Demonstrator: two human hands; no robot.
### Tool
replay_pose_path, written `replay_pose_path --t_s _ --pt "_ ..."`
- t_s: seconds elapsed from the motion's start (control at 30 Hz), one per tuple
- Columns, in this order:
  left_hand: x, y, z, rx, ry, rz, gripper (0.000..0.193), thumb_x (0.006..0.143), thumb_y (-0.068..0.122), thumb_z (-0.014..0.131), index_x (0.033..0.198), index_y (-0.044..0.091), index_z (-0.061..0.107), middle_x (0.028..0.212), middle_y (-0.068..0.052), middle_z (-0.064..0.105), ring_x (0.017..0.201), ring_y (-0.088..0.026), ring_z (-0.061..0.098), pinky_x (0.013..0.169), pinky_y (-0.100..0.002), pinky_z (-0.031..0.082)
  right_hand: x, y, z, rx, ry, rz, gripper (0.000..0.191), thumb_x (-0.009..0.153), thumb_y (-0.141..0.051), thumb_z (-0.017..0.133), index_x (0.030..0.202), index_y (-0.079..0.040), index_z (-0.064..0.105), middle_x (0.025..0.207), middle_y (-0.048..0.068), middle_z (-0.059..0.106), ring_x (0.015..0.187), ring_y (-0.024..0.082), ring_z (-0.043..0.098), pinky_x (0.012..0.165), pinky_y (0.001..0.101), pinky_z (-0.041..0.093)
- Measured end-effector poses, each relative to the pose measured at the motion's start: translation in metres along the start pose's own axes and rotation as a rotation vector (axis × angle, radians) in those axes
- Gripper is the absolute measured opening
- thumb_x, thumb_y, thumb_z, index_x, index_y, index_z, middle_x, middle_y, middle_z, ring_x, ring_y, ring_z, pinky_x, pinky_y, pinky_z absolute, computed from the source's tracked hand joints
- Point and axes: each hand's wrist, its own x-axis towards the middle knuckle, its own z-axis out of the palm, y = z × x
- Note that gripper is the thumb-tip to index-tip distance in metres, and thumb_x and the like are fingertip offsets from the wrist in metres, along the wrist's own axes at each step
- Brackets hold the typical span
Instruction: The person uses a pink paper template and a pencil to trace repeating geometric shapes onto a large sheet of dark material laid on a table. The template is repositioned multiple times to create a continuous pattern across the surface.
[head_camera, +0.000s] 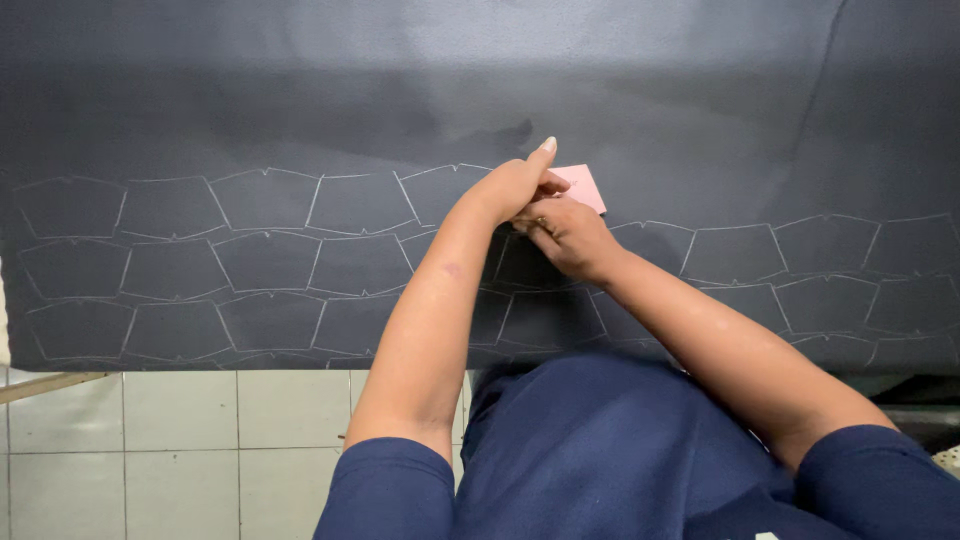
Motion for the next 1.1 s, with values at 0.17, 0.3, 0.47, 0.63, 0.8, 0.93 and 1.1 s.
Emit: replay_pose_path --t_s 0.17,0.3,0.47,0.63,0.8,0.93,1.1 --pt "0.003 -0.014 0.002 -0.070 -0.006 0.086 0.079 0.098 0.062 0.030 0.117 0.001 0.077 0.120 -0.019 0.075 0.114 -0.029 0.069 0.104 -0.039 0.048 -0.004 0.004 0.011 0.122 0.035 0.031 0.017 0.093 -0.005 0.061 0.108 -0.005 0.070 0.100 0.010 0.075 0.094 0.025 0.073 0.085 0.0364 0.056" --pt "-0.010 -0.034 0.011 0.283 0.140 0.491 0.055 0.108 0.046 0.039 0.109 0.005 0.074 0.115 -0.013 0.074 0.116 -0.032 0.066 0.105 -0.042 0.049 -0.020 0.017 0.002 0.129 0.263 0.193 0.011 0.102 -0.009 0.061 0.105 -0.001 0.068 0.097 0.012 0.069 0.082 0.023 0.070 0.077 0.0351 0.056" --pt "-0.051 -0.046 0.031 0.497 0.460 0.832 0.029 0.087 0.016 0.067 0.116 0.009 0.071 0.119 -0.010 0.066 0.110 -0.034 0.062 0.096 -0.044 0.049 -0.029 0.027 -0.018 0.107 0.519 0.556 0.021 0.098 -0.012 0.058 0.113 0.002 0.065 0.103 0.008 0.066 0.064 0.016 0.070 0.063 0.0287 0.056" --pt "-0.066 -0.042 0.039 0.668 0.463 0.748 0.042 0.088 0.018 0.071 0.129 0.014 0.063 0.136 -0.005 0.059 0.126 -0.030 0.058 0.106 -0.043 0.046 -0.024 0.024 -0.028 0.302 0.378 0.747 0.026 0.090 -0.016 0.071 0.110 -0.001 0.069 0.085 0.006 0.069 0.067 0.012 0.061 0.060 0.0285 0.050" --pt "-0.067 -0.046 0.047 0.823 0.659 0.829 0.073 0.083 0.032 0.074 0.143 0.005 0.045 0.152 -0.015 0.039 0.142 -0.037 0.037 0.115 -0.050 0.032 -0.035 0.028 -0.058 0.273 0.468 0.524 0.019 0.093 -0.015 0.072 0.100 0.002 0.075 0.083 0.005 0.072 0.075 0.008 0.063 0.069 0.0238 0.052" --pt "-0.066 -0.047 0.052 0.846 0.673 0.742 0.072 0.085 0.034 0.073 0.145 0.005 0.046 0.153 -0.015 0.040 0.143 -0.036 0.037 0.117 -0.049 0.031 -0.065 0.044 -0.103 0.457 0.608 0.468 0.019 0.092 -0.013 0.066 0.106 -0.003 0.073 0.089 0.003 0.073 0.074 0.010 0.066 0.067 0.0264 0.056" --pt "-0.067 -0.035 0.062 0.808 0.655 0.566 0.058 0.088 0.033 0.072 0.138 0.009 0.056 0.149 -0.010 0.046 0.142 -0.033 0.039 0.118 -0.049 0.031 -0.108 0.080 -0.145 0.573 0.580 0.608 0.023 0.097 -0.011 0.064 0.116 -0.004 0.074 0.092 0.009 0.076 0.066 0.012 0.053 0.059 0.0259 0.040"
